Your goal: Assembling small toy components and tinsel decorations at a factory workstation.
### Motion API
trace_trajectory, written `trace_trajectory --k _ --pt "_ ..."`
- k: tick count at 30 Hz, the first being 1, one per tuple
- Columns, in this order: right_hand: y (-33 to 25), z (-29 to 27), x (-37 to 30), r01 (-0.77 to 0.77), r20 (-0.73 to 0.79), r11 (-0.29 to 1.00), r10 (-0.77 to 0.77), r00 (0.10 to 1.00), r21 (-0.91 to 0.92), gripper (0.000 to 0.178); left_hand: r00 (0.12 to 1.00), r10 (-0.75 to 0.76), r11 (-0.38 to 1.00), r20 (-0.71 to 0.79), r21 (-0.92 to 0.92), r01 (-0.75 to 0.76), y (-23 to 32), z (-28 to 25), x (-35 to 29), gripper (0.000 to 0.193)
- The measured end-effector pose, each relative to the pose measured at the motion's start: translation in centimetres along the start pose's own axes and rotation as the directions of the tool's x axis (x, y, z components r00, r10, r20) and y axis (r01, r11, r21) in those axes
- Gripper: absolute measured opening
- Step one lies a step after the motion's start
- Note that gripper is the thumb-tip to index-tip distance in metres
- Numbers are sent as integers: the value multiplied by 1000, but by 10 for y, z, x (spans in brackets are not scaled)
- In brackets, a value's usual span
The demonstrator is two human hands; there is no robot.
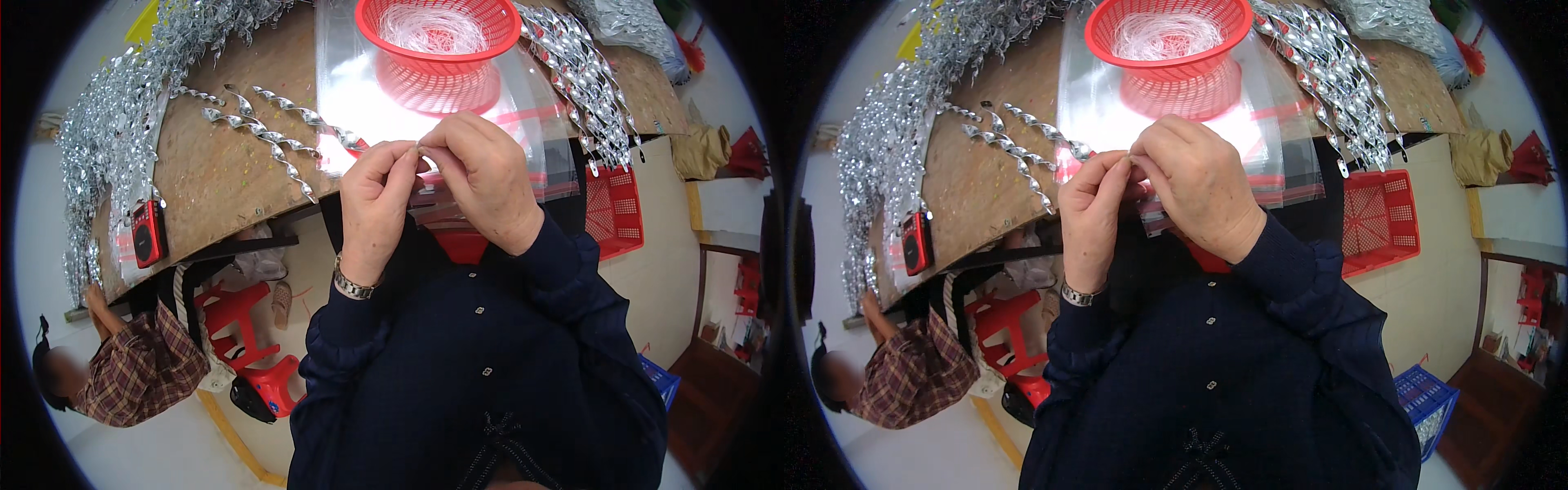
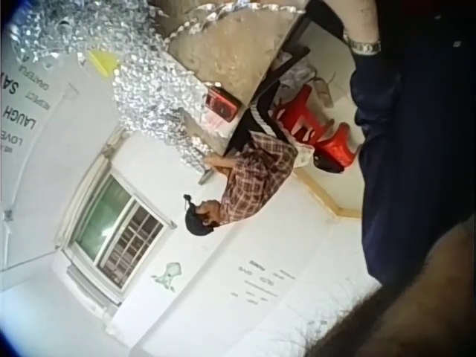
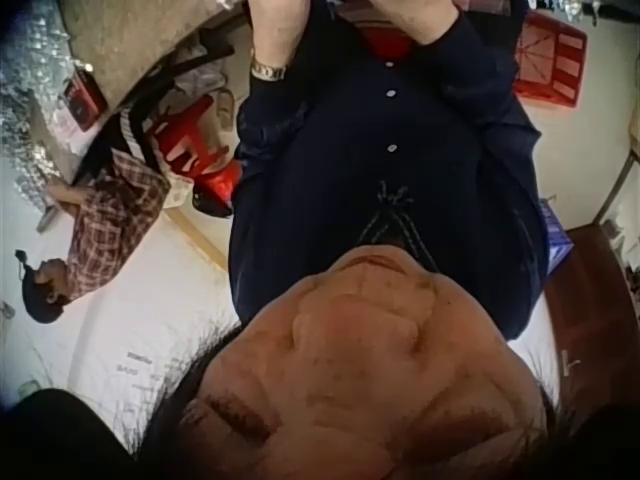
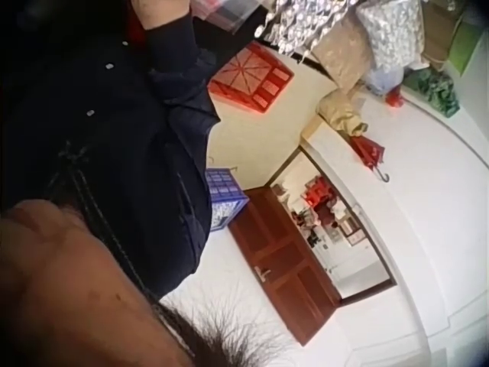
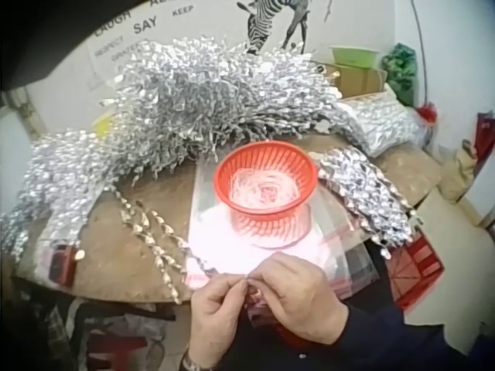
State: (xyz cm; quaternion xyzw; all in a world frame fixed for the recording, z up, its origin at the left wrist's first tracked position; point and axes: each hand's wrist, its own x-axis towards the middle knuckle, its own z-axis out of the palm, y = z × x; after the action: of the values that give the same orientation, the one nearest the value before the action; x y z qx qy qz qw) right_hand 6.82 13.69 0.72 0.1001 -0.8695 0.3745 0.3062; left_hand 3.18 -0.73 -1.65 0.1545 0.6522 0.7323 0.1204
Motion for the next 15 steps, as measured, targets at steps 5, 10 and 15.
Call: trace_trajectory --k 5,10,15 --pt "-1 0 0 -10 22 999 11 1000 -37 7 993 113 980 -20 166 -108 0 1 1 15" --pt "-2 0 0 3 14 999 -3 1000 -40 7 996 77 989 -43 127 -71 -1 2 1 14" --pt "-1 1 0 7 5 999 -7 1000 -50 8 996 70 993 -58 104 -64 -5 2 1 14"
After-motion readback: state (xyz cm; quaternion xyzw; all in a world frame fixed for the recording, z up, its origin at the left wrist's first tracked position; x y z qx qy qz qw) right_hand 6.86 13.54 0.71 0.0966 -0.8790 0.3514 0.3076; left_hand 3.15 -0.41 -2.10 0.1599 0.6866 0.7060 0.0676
